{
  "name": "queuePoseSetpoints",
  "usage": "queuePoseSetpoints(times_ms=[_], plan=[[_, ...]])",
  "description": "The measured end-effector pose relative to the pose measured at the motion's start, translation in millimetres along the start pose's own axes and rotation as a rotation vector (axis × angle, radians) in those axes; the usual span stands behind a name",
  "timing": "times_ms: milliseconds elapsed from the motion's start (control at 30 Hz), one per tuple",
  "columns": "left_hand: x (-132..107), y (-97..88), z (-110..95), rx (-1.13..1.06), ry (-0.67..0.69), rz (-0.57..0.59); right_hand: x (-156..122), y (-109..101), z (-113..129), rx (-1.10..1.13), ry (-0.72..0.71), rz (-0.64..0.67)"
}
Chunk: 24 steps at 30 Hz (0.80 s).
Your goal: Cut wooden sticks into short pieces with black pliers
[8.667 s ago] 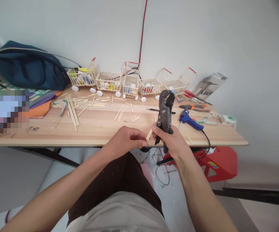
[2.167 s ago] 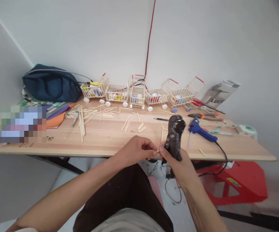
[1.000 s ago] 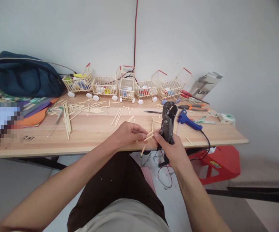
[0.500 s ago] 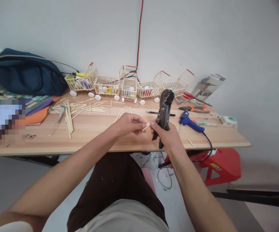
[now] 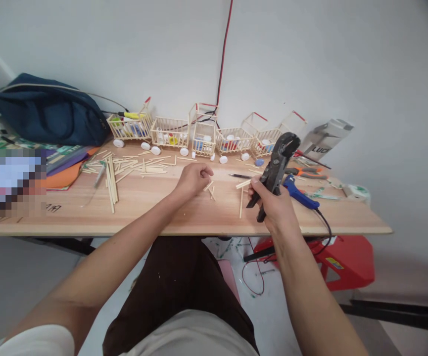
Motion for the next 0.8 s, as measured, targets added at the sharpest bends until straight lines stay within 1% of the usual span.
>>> queuePoseSetpoints(times_ms=[133,233,300,400,467,567,667,733,800], plan=[[1,-5.8,-7,0.122,0.07,-0.043,-6,-4,1,0.0,0.008,0.001],[-4,-10.1,-18,0.257,0.139,-0.037,-7,-8,1,-0.004,0.018,0.005],[-12,-7.3,-25,0.404,0.163,0.033,-9,-11,0,-0.006,0.017,-0.001],[-28,2.6,-32,0.634,0.144,0.184,-11,-15,-2,0.005,0.014,-0.011],[-35,7.7,-36,0.722,0.153,0.23,-13,-17,-4,0.007,0.02,-0.017],[-37,12.1,-36,0.716,0.178,0.248,-15,-18,-6,0.001,0.036,-0.025],[-32,13.5,-29,0.67,0.189,0.239,-15,-18,-7,0.013,0.05,-0.028],[-28,13.4,-26,0.643,0.196,0.227,-15,-16,-9,0.019,0.064,-0.008],[-27,9.9,-28,0.595,0.19,0.183,-16,-12,-11,0.027,0.083,0.029]])
Point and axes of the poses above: each hand's wrist, its own x-axis towards the middle knuckle, its own y-axis out of the palm, z = x × y, the point moved 6 cm from there along x, towards the middle knuckle, and after that the axes turned 4 degrees about y, right-handed, at the moved point
